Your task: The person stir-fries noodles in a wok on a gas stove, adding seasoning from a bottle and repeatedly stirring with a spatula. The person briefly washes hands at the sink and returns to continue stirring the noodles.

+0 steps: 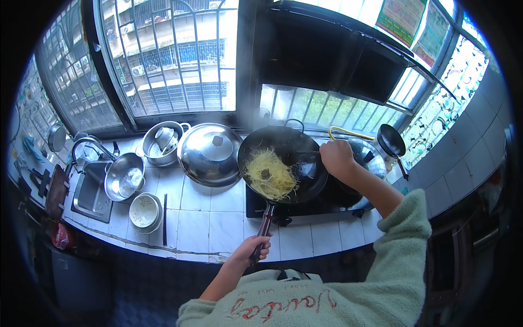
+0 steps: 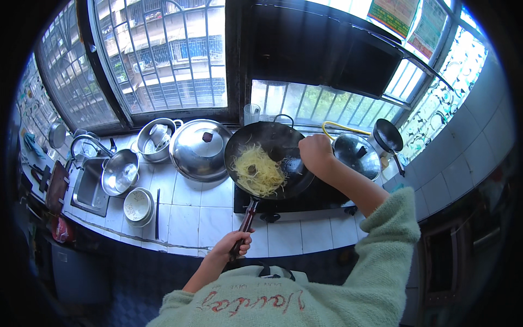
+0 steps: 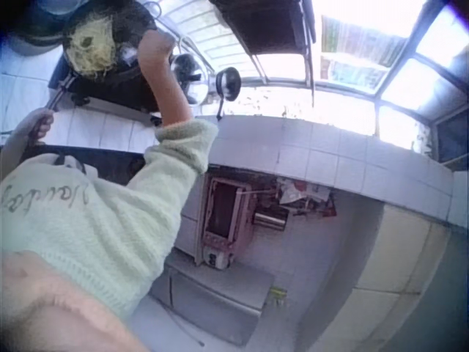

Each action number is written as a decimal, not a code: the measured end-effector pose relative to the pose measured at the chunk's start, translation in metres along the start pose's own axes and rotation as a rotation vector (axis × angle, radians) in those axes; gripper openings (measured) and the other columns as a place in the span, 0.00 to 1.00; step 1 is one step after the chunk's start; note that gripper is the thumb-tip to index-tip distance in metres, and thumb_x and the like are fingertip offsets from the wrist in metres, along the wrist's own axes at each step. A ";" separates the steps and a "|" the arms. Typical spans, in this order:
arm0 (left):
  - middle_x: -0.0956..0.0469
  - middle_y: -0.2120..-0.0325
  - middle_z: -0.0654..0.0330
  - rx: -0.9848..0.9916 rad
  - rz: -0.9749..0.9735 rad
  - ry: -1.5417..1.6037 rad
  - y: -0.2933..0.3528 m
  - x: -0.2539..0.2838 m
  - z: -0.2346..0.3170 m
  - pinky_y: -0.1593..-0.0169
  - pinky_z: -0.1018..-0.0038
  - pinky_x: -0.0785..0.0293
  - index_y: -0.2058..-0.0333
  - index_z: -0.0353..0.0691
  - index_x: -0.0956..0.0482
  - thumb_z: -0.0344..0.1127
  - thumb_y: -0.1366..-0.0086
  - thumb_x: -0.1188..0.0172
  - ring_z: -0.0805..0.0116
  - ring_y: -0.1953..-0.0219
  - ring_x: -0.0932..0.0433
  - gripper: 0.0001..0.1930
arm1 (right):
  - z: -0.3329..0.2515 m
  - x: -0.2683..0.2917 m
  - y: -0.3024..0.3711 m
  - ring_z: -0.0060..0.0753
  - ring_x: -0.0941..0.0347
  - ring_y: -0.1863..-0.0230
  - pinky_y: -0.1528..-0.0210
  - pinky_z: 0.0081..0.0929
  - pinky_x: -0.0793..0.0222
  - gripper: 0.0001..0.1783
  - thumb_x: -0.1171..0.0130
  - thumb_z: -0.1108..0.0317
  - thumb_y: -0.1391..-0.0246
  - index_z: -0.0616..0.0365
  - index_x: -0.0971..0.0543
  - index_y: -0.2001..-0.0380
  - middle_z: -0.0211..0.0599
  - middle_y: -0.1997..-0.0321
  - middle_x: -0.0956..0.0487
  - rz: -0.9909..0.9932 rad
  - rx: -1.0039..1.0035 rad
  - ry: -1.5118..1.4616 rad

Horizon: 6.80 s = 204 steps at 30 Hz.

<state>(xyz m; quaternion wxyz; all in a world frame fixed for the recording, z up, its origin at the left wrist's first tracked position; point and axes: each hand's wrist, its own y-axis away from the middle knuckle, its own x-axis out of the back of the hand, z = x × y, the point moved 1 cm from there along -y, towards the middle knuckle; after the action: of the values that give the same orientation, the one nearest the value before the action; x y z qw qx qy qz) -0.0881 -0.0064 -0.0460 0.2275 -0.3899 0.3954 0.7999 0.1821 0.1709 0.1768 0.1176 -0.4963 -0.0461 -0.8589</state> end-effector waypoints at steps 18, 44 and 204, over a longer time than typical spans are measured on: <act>0.30 0.74 0.62 0.034 -0.151 0.054 0.026 0.033 0.054 0.82 0.82 0.34 0.42 0.33 0.36 0.35 0.28 0.49 0.78 0.82 0.33 0.20 | 0.022 -0.157 -0.079 0.48 0.19 0.63 0.59 0.42 0.25 0.15 0.38 0.53 0.45 0.51 0.17 0.63 0.43 0.66 0.16 -0.178 0.051 -0.554; 0.31 0.74 0.62 0.044 -0.157 0.100 0.020 0.028 0.042 0.83 0.82 0.35 0.43 0.33 0.36 0.35 0.28 0.49 0.78 0.82 0.34 0.19 | -0.009 -0.082 -0.003 0.45 0.19 0.54 0.52 0.43 0.24 0.14 0.40 0.59 0.44 0.42 0.14 0.56 0.36 0.59 0.15 -0.181 0.047 -0.593; 0.30 0.74 0.62 0.041 -0.063 0.017 0.001 0.004 0.010 0.79 0.77 0.33 0.42 0.36 0.37 0.37 0.31 0.47 0.74 0.80 0.31 0.22 | -0.059 -0.088 0.042 0.54 0.22 0.59 0.56 0.48 0.28 0.17 0.47 0.65 0.40 0.49 0.19 0.49 0.51 0.64 0.19 -0.115 -0.025 -0.762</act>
<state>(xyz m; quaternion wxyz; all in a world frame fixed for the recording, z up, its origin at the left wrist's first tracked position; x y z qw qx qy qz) -0.0953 0.0012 -0.0455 0.2574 -0.4042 0.4012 0.7807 0.1847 0.1318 0.0695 0.0375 -0.7778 -0.1036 -0.6187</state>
